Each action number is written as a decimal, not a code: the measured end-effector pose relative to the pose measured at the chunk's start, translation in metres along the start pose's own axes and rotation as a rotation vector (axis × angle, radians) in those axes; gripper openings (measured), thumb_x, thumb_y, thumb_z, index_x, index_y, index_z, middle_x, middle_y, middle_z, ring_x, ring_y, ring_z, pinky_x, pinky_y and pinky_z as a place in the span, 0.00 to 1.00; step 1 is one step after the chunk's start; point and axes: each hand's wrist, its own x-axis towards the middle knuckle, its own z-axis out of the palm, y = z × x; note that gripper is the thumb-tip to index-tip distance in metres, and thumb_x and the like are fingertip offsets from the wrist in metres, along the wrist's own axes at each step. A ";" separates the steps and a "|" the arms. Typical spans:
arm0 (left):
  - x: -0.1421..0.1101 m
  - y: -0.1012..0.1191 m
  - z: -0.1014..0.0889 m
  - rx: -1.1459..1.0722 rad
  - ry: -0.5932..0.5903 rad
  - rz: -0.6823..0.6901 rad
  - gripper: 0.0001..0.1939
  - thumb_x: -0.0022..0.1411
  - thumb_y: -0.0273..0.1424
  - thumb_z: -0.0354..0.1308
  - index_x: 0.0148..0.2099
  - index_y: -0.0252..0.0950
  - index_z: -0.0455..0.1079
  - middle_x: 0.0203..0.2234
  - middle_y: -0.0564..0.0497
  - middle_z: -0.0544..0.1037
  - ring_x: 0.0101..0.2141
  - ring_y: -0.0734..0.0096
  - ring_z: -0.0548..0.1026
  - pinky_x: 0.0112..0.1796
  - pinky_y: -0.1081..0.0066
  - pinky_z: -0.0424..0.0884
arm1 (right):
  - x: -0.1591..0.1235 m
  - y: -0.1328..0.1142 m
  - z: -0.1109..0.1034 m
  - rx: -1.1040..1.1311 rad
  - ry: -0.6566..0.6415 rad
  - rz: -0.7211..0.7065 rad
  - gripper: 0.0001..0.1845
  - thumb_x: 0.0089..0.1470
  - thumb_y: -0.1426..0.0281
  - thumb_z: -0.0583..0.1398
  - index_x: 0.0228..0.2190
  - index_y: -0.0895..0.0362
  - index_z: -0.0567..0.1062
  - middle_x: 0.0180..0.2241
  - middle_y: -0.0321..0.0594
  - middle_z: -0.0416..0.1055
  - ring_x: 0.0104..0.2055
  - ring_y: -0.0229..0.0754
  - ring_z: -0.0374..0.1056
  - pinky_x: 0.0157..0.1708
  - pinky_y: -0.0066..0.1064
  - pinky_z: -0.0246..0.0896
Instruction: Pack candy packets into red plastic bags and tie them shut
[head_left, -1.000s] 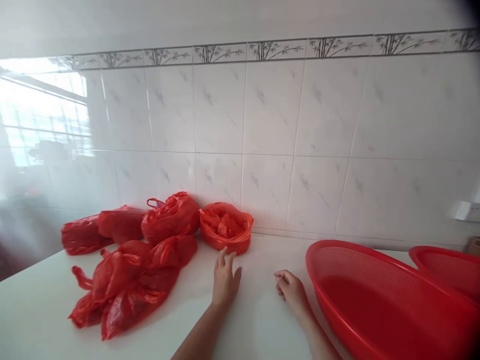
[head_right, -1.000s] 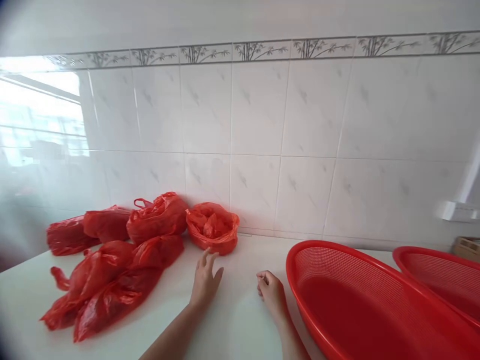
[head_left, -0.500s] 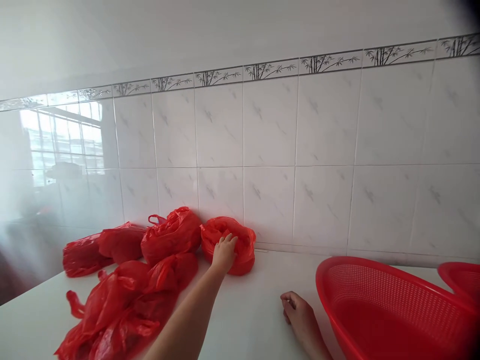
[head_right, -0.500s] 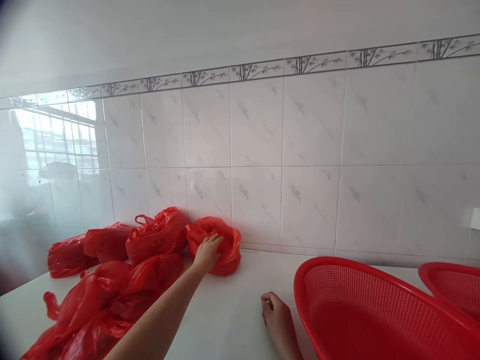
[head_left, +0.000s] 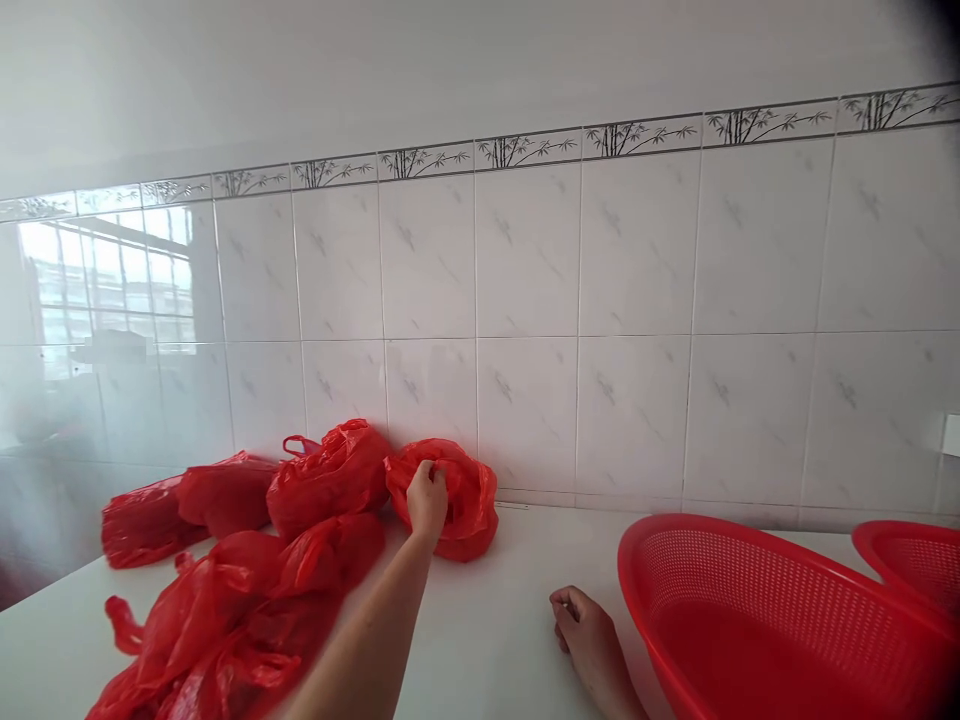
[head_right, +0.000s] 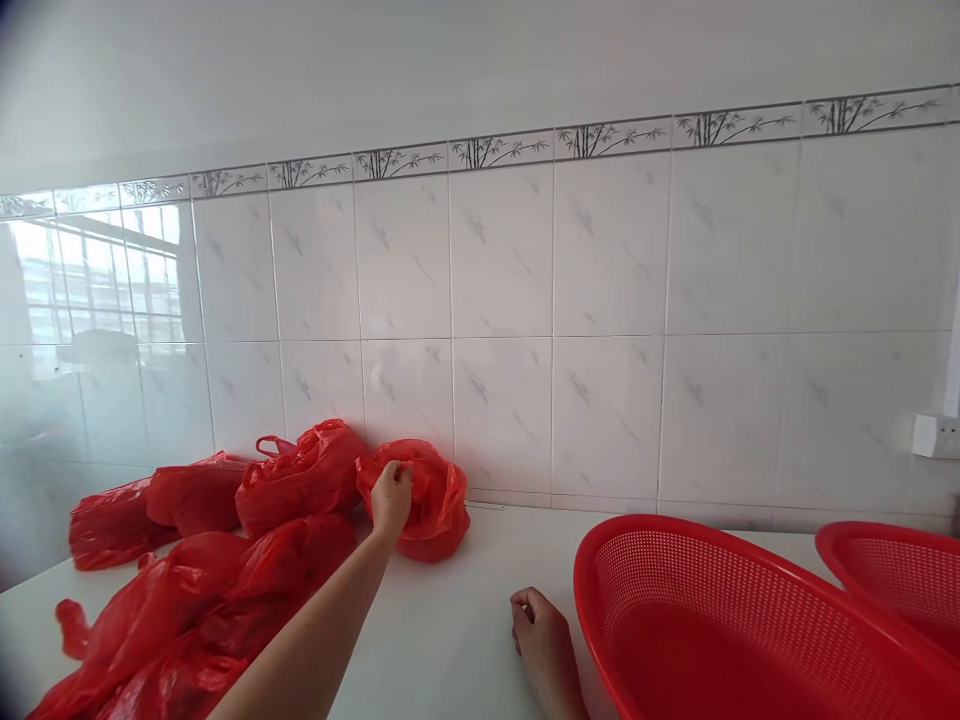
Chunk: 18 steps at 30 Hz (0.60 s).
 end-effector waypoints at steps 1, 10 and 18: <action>0.002 0.004 0.001 -0.096 0.003 -0.029 0.16 0.64 0.35 0.54 0.52 0.36 0.66 0.49 0.45 0.71 0.44 0.64 0.73 0.43 0.58 0.72 | 0.000 -0.001 0.000 0.003 0.001 0.008 0.10 0.51 0.63 0.51 0.27 0.54 0.68 0.19 0.31 0.58 0.22 0.37 0.56 0.21 0.26 0.50; 0.015 0.034 -0.002 -0.885 -0.039 -0.191 0.17 0.64 0.35 0.54 0.53 0.35 0.65 0.48 0.45 0.71 0.43 0.64 0.73 0.42 0.58 0.72 | -0.002 -0.007 0.000 0.026 0.007 0.032 0.09 0.50 0.63 0.51 0.26 0.54 0.67 0.19 0.32 0.59 0.21 0.37 0.55 0.20 0.26 0.48; -0.009 0.068 -0.033 -1.162 -0.003 -0.149 0.08 0.64 0.33 0.53 0.41 0.34 0.70 0.38 0.50 0.75 0.37 0.70 0.74 0.40 0.64 0.72 | 0.002 -0.001 0.001 0.005 0.008 0.032 0.09 0.50 0.63 0.51 0.27 0.54 0.67 0.18 0.31 0.59 0.21 0.36 0.55 0.18 0.26 0.45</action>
